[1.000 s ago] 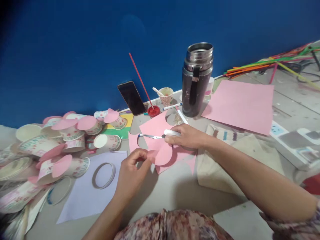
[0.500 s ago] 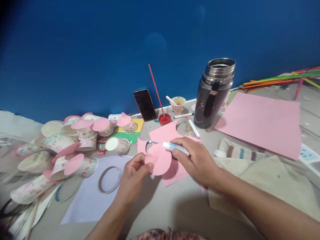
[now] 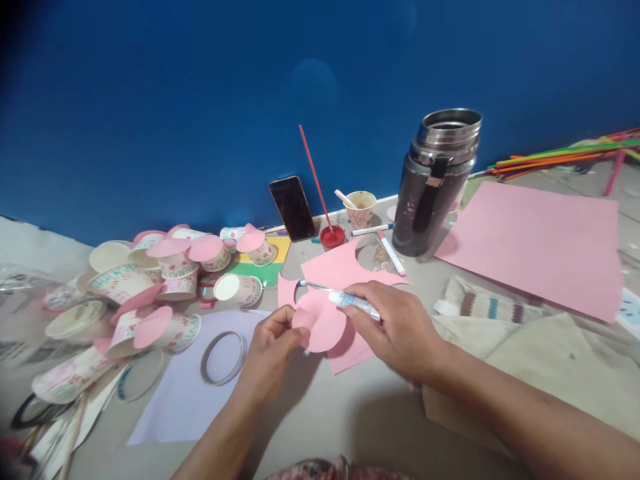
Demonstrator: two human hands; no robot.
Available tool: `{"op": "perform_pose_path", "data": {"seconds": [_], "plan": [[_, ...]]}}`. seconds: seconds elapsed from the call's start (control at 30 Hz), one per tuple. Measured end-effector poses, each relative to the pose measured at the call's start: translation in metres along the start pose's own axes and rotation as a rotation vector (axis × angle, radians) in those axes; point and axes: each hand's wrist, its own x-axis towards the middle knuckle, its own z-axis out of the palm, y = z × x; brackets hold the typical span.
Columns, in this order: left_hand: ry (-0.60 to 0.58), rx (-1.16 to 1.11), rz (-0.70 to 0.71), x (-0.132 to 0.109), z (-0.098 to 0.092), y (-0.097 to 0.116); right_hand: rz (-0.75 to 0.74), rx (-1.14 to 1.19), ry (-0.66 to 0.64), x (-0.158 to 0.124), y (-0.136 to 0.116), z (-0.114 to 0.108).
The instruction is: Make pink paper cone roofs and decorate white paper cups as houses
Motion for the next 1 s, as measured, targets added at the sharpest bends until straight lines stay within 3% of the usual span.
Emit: {"op": "perform_pose_path", "data": {"seconds": [0.2, 0.37, 0.47, 0.6, 0.73, 0.83, 1.0], "plan": [[-0.058, 0.070, -0.001, -0.004, 0.003, 0.005, -0.146, 0.018, 0.033, -0.003, -0.003, 0.003], [-0.094, 0.010, 0.025, -0.007, 0.004, 0.006, -0.102, 0.033, -0.016, -0.004, -0.002, 0.008], [-0.099, -0.162, -0.022, -0.006, 0.004, 0.005, -0.053, 0.076, 0.009, -0.002, -0.004, 0.005], [-0.127, -0.460, -0.206, -0.003, 0.005, 0.007, 0.218, 0.270, -0.021, 0.006, -0.009, -0.004], [-0.133, -0.520, -0.270, -0.002, 0.006, 0.009, 0.495, 0.519, -0.008, 0.012, -0.005, -0.008], [-0.153, -0.488, -0.258, -0.003, 0.007, 0.009, 0.665, 0.807, -0.033, 0.014, 0.003, -0.003], [-0.144, -0.269, -0.120, -0.006, 0.006, 0.004, 0.828, 1.215, -0.203, 0.014, 0.007, 0.005]]}}
